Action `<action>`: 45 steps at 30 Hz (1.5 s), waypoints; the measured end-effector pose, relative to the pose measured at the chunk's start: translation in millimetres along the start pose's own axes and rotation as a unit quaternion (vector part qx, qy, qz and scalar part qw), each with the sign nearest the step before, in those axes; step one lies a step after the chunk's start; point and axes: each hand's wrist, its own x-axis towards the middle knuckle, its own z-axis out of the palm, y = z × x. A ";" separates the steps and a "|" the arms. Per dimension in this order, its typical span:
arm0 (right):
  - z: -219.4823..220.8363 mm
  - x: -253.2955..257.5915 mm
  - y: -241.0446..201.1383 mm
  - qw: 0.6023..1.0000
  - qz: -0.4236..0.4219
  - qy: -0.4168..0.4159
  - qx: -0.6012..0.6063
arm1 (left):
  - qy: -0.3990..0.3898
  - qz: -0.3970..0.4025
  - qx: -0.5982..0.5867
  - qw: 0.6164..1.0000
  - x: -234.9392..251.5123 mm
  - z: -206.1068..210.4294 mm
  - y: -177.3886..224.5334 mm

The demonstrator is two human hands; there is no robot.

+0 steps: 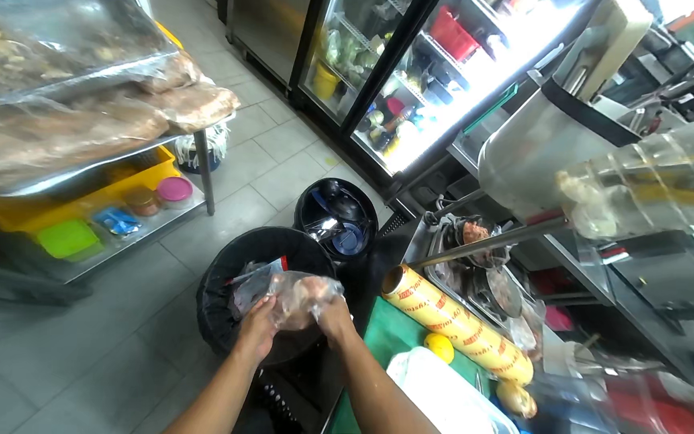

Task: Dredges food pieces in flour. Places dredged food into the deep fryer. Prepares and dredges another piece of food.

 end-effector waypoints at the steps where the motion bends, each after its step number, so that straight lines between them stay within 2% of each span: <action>1: -3.2 2.8 -0.9 1.000 0.020 0.014 0.000 | 0.019 -0.004 0.007 1.000 6.4 -3.9 -1.2; 3: -12.9 4.1 -5.3 0.999 0.029 0.028 0.016 | 0.045 -0.011 0.026 0.999 19.1 -14.6 -3.4; 7: -31.5 -1.3 -12.2 0.997 -0.016 0.064 0.049 | 0.084 -0.020 0.073 0.994 42.5 -36.1 -9.0; 9: -40.1 -6.7 -13.6 0.994 -0.025 0.079 0.071 | 0.108 -0.010 0.134 0.985 52.8 -45.9 -11.3; 11: -50.1 -14.9 -13.0 0.991 -0.034 0.093 0.094 | 0.141 0.010 0.287 0.947 58.7 -54.2 -8.1; 13: -61.5 -26.8 -12.5 0.985 -0.047 0.097 0.131 | 0.138 0.037 0.471 0.870 50.3 -46.5 7.4; 14: -67.1 -33.2 -11.9 0.982 -0.054 0.097 0.151 | 0.113 0.074 0.528 0.839 37.9 -33.4 18.0; 15: -72.3 -40.1 -10.9 0.979 -0.060 0.098 0.169 | 0.067 0.123 0.540 0.830 22.7 -16.8 27.2; 18: -88.5 -66.6 -3.7 0.972 -0.074 0.102 0.198 | -0.141 0.237 0.454 0.847 -38.3 47.7 41.3; 20: -102.1 -90.7 3.1 0.968 -0.088 0.117 0.202 | -0.268 0.284 0.409 0.825 -81.6 90.4 43.9; 22: -118.7 -119.1 14.3 0.963 -0.113 0.138 0.203 | -0.340 0.309 0.413 0.787 -116.5 123.2 42.0; 26: -157.0 -168.8 56.8 0.962 -0.145 0.158 0.168 | -0.403 0.304 0.491 0.710 -149.7 163.4 10.7; 31: -198.7 -205.8 133.1 0.957 -0.124 0.170 0.201 | -0.497 0.197 0.554 0.638 -176.8 203.4 -59.0; 35: -220.8 -223.0 194.5 0.922 -0.170 0.121 0.326 | -0.449 0.207 0.660 0.566 -213.4 224.8 -98.7; 36: -224.1 -224.7 207.3 0.907 -0.184 0.104 0.363 | -0.433 0.214 0.673 0.561 -222.4 228.3 -106.4; 38: -227.1 -225.3 230.6 0.876 -0.192 0.077 0.436 | -0.413 0.212 0.671 0.578 -229.1 231.1 -123.5; 41: -221.2 -219.0 253.5 0.832 -0.118 0.095 0.534 | -0.388 0.197 0.646 0.627 -234.5 229.9 -144.1; 43: -216.7 -220.6 254.3 0.826 -0.063 0.132 0.545 | -0.377 0.207 0.644 0.633 -239.6 224.5 -151.5; 45: -212.0 -223.9 255.2 0.833 -0.085 0.134 0.529 | -0.373 0.234 0.648 0.622 -245.6 218.1 -155.3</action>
